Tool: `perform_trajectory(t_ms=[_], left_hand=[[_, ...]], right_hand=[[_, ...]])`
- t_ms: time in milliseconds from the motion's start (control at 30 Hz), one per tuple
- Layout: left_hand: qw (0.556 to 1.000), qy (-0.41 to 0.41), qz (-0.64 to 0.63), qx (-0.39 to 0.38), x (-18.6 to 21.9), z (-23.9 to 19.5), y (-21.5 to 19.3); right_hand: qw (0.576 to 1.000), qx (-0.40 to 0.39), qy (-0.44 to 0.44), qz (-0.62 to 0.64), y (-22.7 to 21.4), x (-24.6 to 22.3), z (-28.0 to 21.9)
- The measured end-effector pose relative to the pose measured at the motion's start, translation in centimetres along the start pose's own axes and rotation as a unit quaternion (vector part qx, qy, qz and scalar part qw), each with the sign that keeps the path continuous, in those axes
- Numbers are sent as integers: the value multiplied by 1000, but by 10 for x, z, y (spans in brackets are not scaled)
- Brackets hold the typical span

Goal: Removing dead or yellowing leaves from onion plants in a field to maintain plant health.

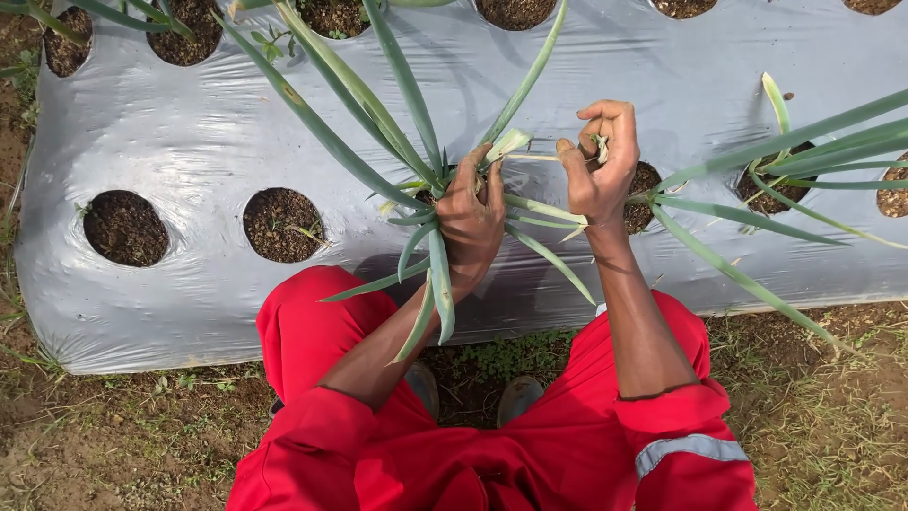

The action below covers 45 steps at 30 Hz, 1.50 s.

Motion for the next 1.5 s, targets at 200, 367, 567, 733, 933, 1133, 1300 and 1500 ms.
perform_trajectory(t_ms=[200,367,567,733,933,1133,1300,1500], left_hand=[[996,64,-6,-58,6,-7,8],[995,83,14,-49,2,-8,14],[996,73,32,-39,-5,-10,28],[992,84,70,-69,-28,-27,67],[971,101,158,-149,-28,-27,64],[963,150,172,-143,-28,-28,65],[971,166,130,-111,-12,-18,45],[970,177,129,-102,-23,-28,62]], right_hand=[[986,-154,-61,-7,24,-49,2],[969,-220,-57,-102,36,-32,-6],[946,-254,-13,-202,29,-11,-13],[926,-295,16,-234,27,1,-15],[921,-320,55,-216,21,36,-26],[924,-304,35,-228,24,51,-29],[944,-276,96,-156,21,84,-34],[939,-259,217,-70,22,84,-40]])
Point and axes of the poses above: each hand's wrist, its own z-axis towards the middle knuckle, its own y-axis out of the palm, x = y × z, the point moved 6 cm from there along z, towards the middle knuckle, and after that the axes turned 11 degrees about z, right-handed, at the moved point
